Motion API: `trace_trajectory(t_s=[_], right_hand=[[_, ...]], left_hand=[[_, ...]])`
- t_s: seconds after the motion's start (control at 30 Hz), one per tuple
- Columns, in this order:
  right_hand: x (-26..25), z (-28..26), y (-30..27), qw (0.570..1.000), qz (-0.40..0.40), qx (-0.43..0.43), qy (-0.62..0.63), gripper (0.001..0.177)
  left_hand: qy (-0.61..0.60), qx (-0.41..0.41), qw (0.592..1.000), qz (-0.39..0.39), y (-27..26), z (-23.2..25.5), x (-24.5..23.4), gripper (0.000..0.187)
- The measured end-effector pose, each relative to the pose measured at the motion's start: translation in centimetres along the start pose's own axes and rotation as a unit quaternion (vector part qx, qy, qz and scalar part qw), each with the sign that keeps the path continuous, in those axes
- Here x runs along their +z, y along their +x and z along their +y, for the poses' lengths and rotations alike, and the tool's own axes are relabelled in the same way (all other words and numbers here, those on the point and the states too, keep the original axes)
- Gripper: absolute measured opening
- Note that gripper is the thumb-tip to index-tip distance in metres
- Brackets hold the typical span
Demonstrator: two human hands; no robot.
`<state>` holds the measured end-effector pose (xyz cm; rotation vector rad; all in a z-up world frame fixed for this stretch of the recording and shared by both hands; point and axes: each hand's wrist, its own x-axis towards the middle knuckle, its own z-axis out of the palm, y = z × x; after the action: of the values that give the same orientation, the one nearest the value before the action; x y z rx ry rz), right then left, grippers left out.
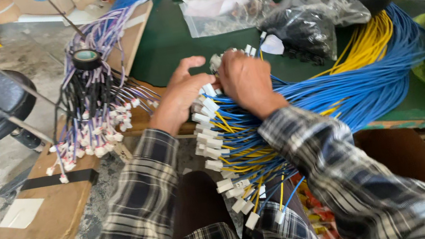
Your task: The person sits at a workbench and repeatedly picks up small white plastic connectors and blue and yellow wires. They insert the wire ends into the connectors by hand and place the finished units into a growing pile on the table.
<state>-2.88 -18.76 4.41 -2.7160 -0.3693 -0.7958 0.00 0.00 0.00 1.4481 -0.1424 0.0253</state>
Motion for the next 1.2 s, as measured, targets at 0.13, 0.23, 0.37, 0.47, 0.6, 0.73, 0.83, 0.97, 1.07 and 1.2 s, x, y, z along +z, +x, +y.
trace_trajectory(t_s=[0.13,0.23,0.37,0.47,0.6,0.73,0.83,0.97,1.07,1.2], right_hand=[[1.1,6.2,2.6,0.990,-0.047,0.136,-0.004,0.021],[0.9,7.1,2.7,0.984,-0.070,0.149,0.059,0.032],[-6.0,1.1,0.7,0.978,-0.185,0.083,0.049,0.067],[-5.6,0.6,1.1,0.965,-0.253,0.064,0.005,0.082],[-0.8,1.5,2.5,0.957,-0.259,0.030,-0.125,0.109],[1.5,4.0,3.5,0.969,-0.216,0.005,-0.117,0.067],[2.3,6.5,5.3,0.980,-0.168,0.003,-0.105,0.055],[4.5,10.2,7.0,0.982,-0.160,0.080,-0.061,0.057],[4.5,11.3,7.0,0.983,-0.152,0.101,-0.039,0.056],[-2.8,8.1,3.8,0.982,-0.159,0.099,0.037,0.052]], left_hand=[[0.115,-0.034,0.992,-0.026,-4.4,6.0,0.9,0.031],[0.334,-0.033,0.940,-0.069,-4.7,9.2,1.5,0.040],[0.554,-0.029,0.819,-0.146,-2.3,8.0,0.4,0.038],[0.641,-0.007,0.746,-0.180,-0.9,7.5,1.2,0.028],[0.729,0.049,0.637,-0.248,0.7,6.9,3.9,0.032],[0.668,0.054,0.642,-0.372,1.6,8.2,4.5,0.027],[0.606,0.034,0.682,-0.407,2.0,8.8,4.0,0.029],[0.569,-0.021,0.717,-0.403,2.4,9.5,3.8,0.044],[0.644,-0.031,0.671,-0.367,0.6,11.5,5.0,0.055],[0.700,0.003,0.649,-0.297,0.5,12.1,5.7,0.051]])
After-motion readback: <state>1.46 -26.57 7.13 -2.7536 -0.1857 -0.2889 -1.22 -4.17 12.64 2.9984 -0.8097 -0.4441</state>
